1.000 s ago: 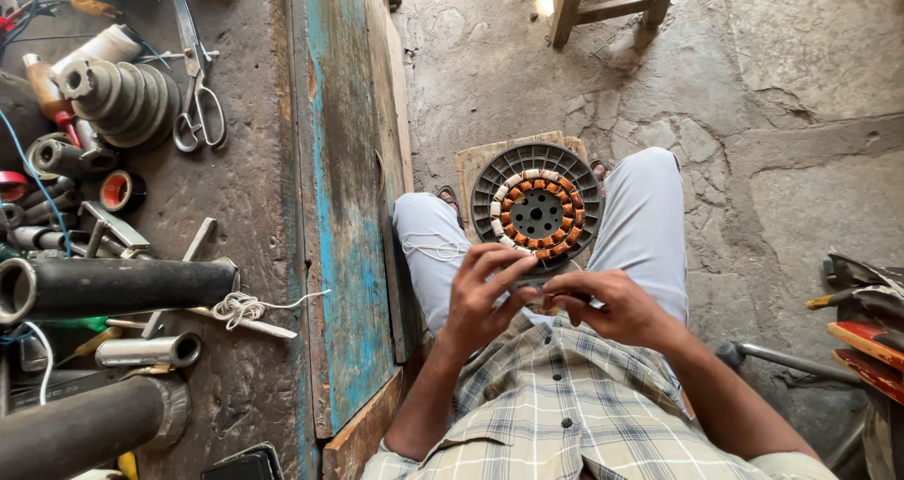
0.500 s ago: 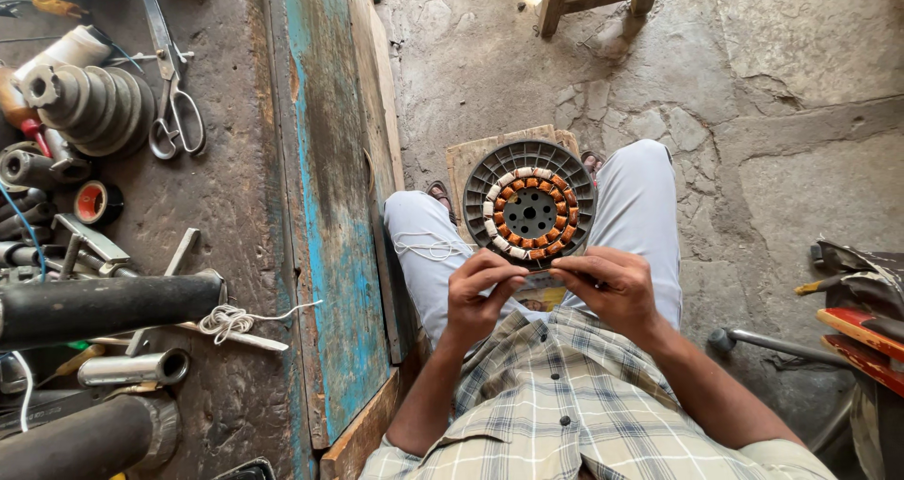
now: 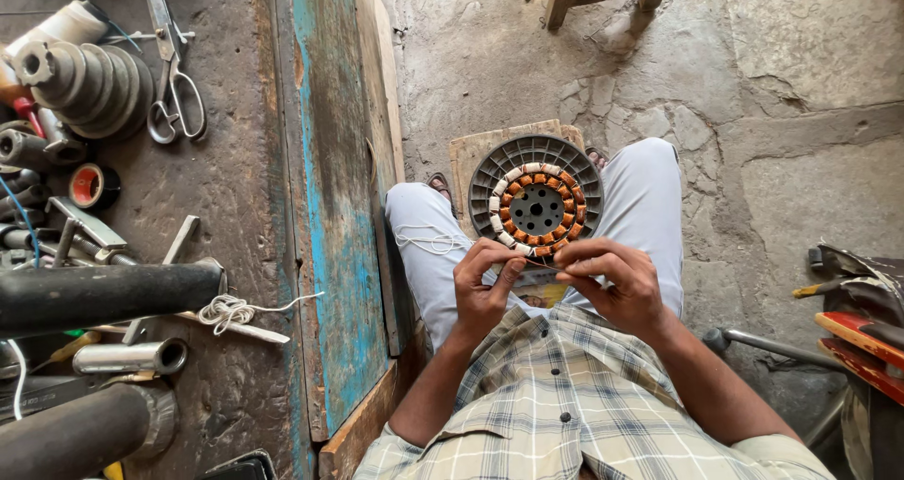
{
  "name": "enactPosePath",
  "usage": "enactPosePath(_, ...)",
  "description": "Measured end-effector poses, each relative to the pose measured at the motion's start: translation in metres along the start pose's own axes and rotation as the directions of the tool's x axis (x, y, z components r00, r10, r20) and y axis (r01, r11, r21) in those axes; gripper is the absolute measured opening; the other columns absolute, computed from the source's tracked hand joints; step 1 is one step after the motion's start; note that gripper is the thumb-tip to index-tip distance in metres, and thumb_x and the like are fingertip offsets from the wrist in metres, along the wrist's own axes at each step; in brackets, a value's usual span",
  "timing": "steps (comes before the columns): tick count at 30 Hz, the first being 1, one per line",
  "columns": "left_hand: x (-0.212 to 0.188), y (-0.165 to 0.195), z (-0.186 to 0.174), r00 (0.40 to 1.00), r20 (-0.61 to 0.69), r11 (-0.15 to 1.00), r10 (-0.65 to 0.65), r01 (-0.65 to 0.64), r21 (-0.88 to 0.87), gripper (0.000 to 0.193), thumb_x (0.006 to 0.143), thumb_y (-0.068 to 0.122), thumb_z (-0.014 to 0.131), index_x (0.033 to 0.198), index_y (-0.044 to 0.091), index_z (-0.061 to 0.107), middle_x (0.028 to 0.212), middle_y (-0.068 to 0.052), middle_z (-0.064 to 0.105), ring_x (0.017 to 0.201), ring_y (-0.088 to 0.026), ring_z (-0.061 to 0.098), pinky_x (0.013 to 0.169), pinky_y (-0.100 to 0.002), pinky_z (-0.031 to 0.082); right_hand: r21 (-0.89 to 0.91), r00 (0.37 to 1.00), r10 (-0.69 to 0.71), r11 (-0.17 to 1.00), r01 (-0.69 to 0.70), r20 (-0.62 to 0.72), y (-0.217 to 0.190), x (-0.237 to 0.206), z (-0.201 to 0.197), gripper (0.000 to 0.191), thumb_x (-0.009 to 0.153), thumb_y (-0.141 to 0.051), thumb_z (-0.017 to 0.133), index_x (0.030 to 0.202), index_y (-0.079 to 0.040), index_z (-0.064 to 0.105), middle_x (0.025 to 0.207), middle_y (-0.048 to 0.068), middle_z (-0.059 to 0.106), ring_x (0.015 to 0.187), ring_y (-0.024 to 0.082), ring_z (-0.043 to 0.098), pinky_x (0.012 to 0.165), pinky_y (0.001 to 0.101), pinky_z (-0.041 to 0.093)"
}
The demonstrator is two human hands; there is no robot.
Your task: The person sits cross-legged with a motor stator on their lap and repeatedly threads a white string through the copper windings. They pull the string tight and adjust the windings by hand, working on different sections of the stator.
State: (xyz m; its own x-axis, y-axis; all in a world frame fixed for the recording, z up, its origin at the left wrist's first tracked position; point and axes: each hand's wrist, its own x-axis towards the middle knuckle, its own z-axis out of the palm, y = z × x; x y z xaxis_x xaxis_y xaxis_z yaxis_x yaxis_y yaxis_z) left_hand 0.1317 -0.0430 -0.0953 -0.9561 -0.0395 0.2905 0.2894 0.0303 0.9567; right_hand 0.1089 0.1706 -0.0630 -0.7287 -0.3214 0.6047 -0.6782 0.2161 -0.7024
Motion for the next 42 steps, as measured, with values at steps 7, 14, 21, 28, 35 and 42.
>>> enactPosePath(7,-0.001,0.002,0.003,1.0,-0.006,0.999,0.016,-0.016,0.036,0.008,0.096,0.006,0.075,0.102,0.001,0.072,0.091,-0.007,0.068,0.082,-0.016,0.065,0.073,-0.028,0.053,0.033,0.999,0.027,0.999,-0.025,-0.039,-0.009,0.007,-0.001,0.02,0.085,-0.004,0.081,0.093,-0.005,0.063,0.095,0.012,0.077,0.087,0.02,0.079,0.071,0.029,0.064)
enactPosePath(14,-0.004,-0.008,0.002,0.993,-0.054,0.981,0.105,-0.094,0.168,0.011,0.096,0.006,0.074,0.107,0.003,0.071,0.096,-0.008,0.07,0.087,-0.017,0.069,0.076,-0.029,0.057,0.086,0.972,0.156,0.986,-0.142,-0.178,0.0,-0.005,-0.008,0.019,0.09,0.006,0.079,0.095,0.0,0.062,0.101,0.018,0.075,0.094,0.022,0.076,0.077,0.0309,0.063)
enactPosePath(21,-0.009,-0.009,-0.007,0.991,-0.12,0.978,0.062,-0.036,0.207,0.011,0.097,0.004,0.073,0.108,0.002,0.071,0.096,-0.008,0.07,0.088,-0.018,0.068,0.078,-0.03,0.056,0.091,0.938,0.282,0.959,-0.269,-0.201,0.014,-0.016,-0.003,0.018,0.092,0.008,0.078,0.094,0.001,0.061,0.103,0.021,0.075,0.095,0.022,0.075,0.078,0.0299,0.06)
enactPosePath(28,-0.008,-0.014,-0.007,0.995,-0.094,0.984,0.037,-0.02,0.177,0.012,0.097,0.004,0.072,0.109,0.002,0.07,0.094,-0.008,0.07,0.087,-0.017,0.068,0.078,-0.029,0.056,0.063,0.945,0.268,0.963,-0.26,-0.187,0.025,-0.023,-0.002,0.016,0.094,0.004,0.079,0.094,0.001,0.063,0.103,0.019,0.075,0.093,0.019,0.075,0.074,0.0266,0.062)
enactPosePath(35,-0.011,-0.014,-0.006,0.997,-0.073,0.982,0.032,-0.018,0.186,0.012,0.097,0.004,0.073,0.109,0.003,0.07,0.093,-0.007,0.07,0.085,-0.017,0.068,0.076,-0.029,0.055,0.06,0.937,0.307,0.952,-0.301,-0.166,0.027,-0.034,-0.008,0.016,0.094,0.004,0.079,0.095,0.001,0.063,0.102,0.019,0.075,0.088,0.014,0.072,0.069,0.024,0.059)
enactPosePath(42,-0.013,-0.009,-0.003,0.999,-0.044,0.976,0.012,-0.002,0.219,0.012,0.095,0.004,0.075,0.107,0.003,0.072,0.09,-0.007,0.069,0.08,-0.017,0.066,0.07,-0.03,0.053,0.127,0.944,0.32,0.943,-0.308,-0.083,0.034,-0.031,-0.012,0.012,0.098,0.0,0.076,0.098,0.0,0.064,0.104,0.016,0.075,0.09,0.014,0.073,0.07,0.0234,0.06)
